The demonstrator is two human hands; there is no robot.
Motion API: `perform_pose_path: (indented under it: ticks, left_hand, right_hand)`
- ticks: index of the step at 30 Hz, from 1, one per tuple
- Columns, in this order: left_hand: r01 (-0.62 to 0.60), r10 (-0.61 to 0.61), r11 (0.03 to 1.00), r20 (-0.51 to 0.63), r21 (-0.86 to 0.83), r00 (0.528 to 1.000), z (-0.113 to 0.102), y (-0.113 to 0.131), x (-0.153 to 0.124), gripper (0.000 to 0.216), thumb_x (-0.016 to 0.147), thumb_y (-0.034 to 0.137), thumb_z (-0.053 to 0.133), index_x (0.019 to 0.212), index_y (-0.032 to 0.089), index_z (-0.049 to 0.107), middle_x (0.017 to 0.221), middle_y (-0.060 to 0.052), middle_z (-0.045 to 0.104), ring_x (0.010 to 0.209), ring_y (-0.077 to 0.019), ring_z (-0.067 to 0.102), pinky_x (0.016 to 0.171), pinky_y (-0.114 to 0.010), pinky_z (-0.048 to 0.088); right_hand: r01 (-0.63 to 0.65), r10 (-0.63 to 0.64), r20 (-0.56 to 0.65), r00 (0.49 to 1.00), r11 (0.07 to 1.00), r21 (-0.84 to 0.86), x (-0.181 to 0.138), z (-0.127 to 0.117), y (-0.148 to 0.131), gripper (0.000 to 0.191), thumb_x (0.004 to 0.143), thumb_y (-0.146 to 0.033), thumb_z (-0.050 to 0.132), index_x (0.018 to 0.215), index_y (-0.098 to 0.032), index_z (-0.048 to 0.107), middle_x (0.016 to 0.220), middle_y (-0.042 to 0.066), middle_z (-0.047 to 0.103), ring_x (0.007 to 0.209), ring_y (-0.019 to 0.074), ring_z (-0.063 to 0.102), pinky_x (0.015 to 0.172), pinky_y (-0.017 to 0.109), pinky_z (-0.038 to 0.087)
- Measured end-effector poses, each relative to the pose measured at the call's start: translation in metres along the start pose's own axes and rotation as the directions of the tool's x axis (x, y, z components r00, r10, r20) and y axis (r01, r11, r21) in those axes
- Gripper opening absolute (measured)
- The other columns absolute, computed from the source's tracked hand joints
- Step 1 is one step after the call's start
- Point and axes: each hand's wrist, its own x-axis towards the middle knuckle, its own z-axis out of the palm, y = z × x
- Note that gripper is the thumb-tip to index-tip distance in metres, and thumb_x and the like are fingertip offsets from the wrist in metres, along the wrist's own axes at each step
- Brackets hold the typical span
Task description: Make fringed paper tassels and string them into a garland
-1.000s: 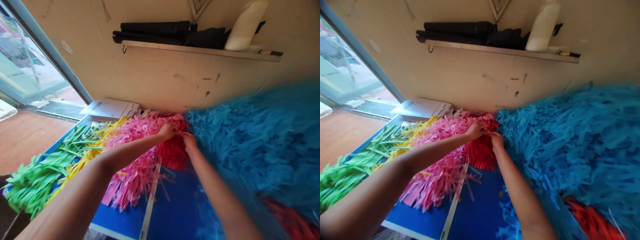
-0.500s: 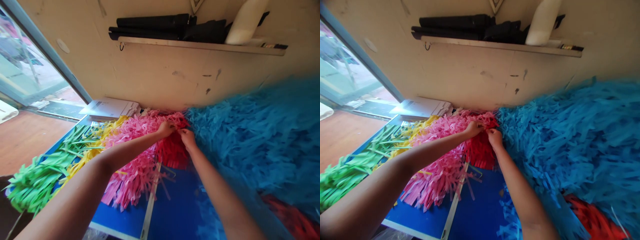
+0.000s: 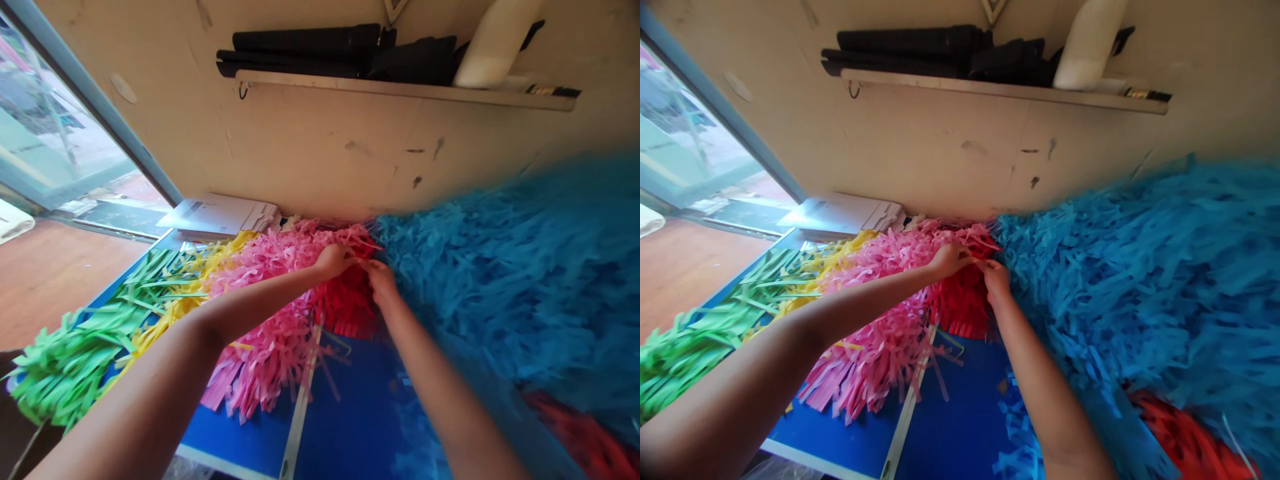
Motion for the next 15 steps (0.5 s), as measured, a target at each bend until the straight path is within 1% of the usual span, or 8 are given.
perform_pose_path:
  ticks: [2, 4, 8, 10, 12, 13, 14, 15]
  left_hand:
    - [0.023, -0.023, 0.999, -0.006, -0.04, 1.0, 0.001, -0.005, 0.003, 0.021, 0.086, 0.033, 0.066, 0.09, 0.014, 0.073, 0.081, -0.004, 0.071, 0.073, -0.0165, 0.064, 0.068, -0.024, 0.046]
    - [0.036, -0.036, 0.996, -0.002, -0.079, 0.999, 0.002, -0.008, 0.005, 0.02, 0.085, 0.032, 0.067, 0.09, 0.015, 0.074, 0.082, -0.003, 0.072, 0.073, -0.0151, 0.064, 0.065, -0.022, 0.045]
    - [0.051, -0.05, 0.991, 0.013, -0.126, 0.999, 0.001, -0.01, 0.009, 0.015, 0.082, 0.023, 0.064, 0.081, 0.015, 0.076, 0.075, -0.002, 0.072, 0.069, -0.0135, 0.063, 0.065, -0.021, 0.045]
    - [0.067, -0.066, 0.987, 0.009, -0.144, 0.998, 0.001, -0.012, 0.011, 0.016, 0.082, 0.02, 0.062, 0.079, 0.014, 0.076, 0.071, -0.002, 0.071, 0.067, -0.0133, 0.063, 0.064, -0.021, 0.045]
    - [0.082, -0.082, 0.983, 0.005, -0.163, 0.997, 0.001, -0.013, 0.013, 0.017, 0.083, 0.02, 0.06, 0.08, 0.014, 0.077, 0.07, -0.002, 0.071, 0.065, -0.0132, 0.063, 0.064, -0.021, 0.046]
    - [0.086, -0.087, 0.982, 0.004, -0.171, 0.996, 0.001, -0.013, 0.013, 0.018, 0.083, 0.02, 0.06, 0.081, 0.014, 0.077, 0.07, -0.002, 0.071, 0.066, -0.0133, 0.063, 0.065, -0.021, 0.047]
    - [0.088, -0.089, 0.98, 0.001, -0.176, 0.996, 0.001, -0.012, 0.013, 0.019, 0.083, 0.02, 0.059, 0.081, 0.014, 0.077, 0.071, -0.002, 0.072, 0.067, -0.0136, 0.064, 0.066, -0.021, 0.047]
    - [0.088, -0.09, 0.98, -0.002, -0.179, 0.996, 0.001, -0.012, 0.013, 0.019, 0.083, 0.02, 0.059, 0.082, 0.015, 0.077, 0.072, -0.002, 0.072, 0.069, -0.014, 0.064, 0.067, -0.021, 0.048]
  right_hand:
    - [0.012, -0.012, 0.001, 1.0, 1.0, -0.026, 0.0, 0.002, 0.001, 0.034, 0.057, -0.051, 0.076, 0.063, -0.022, 0.059, 0.054, -0.003, 0.055, 0.052, 0.0131, 0.049, 0.051, 0.026, 0.035]
    - [0.03, -0.03, 0.002, 1.0, 0.998, -0.061, 0.0, 0.004, 0.003, 0.036, 0.058, -0.052, 0.076, 0.062, -0.021, 0.058, 0.057, -0.002, 0.056, 0.053, 0.0124, 0.049, 0.053, 0.026, 0.037]
    - [0.062, -0.064, -0.007, 0.998, 0.987, -0.151, 0.001, 0.001, 0.007, 0.034, 0.064, -0.052, 0.073, 0.063, -0.02, 0.06, 0.062, 0.001, 0.06, 0.06, 0.0151, 0.054, 0.058, 0.027, 0.04]
    - [0.081, -0.095, -0.061, 0.994, 0.976, -0.204, -0.001, -0.004, 0.006, 0.03, 0.068, -0.048, 0.07, 0.07, -0.019, 0.062, 0.071, 0.005, 0.065, 0.07, 0.0194, 0.059, 0.064, 0.03, 0.043]
    - [0.122, -0.158, -0.129, 0.979, 0.96, -0.251, -0.003, -0.009, 0.002, 0.029, 0.071, -0.043, 0.068, 0.084, -0.018, 0.065, 0.091, 0.011, 0.069, 0.089, 0.0241, 0.062, 0.074, 0.033, 0.045]
    - [0.148, -0.192, -0.143, 0.971, 0.951, -0.27, -0.005, -0.01, -0.001, 0.03, 0.072, -0.041, 0.069, 0.091, -0.018, 0.065, 0.101, 0.013, 0.068, 0.099, 0.0254, 0.061, 0.08, 0.034, 0.045]
    - [0.171, -0.217, -0.137, 0.967, 0.943, -0.284, -0.006, -0.01, -0.003, 0.03, 0.072, -0.04, 0.07, 0.093, -0.019, 0.066, 0.106, 0.013, 0.068, 0.106, 0.0258, 0.059, 0.085, 0.034, 0.044]
    - [0.185, -0.225, -0.112, 0.968, 0.939, -0.292, -0.006, -0.008, -0.006, 0.028, 0.071, -0.039, 0.071, 0.091, -0.02, 0.066, 0.106, 0.012, 0.068, 0.107, 0.0257, 0.059, 0.086, 0.034, 0.043]
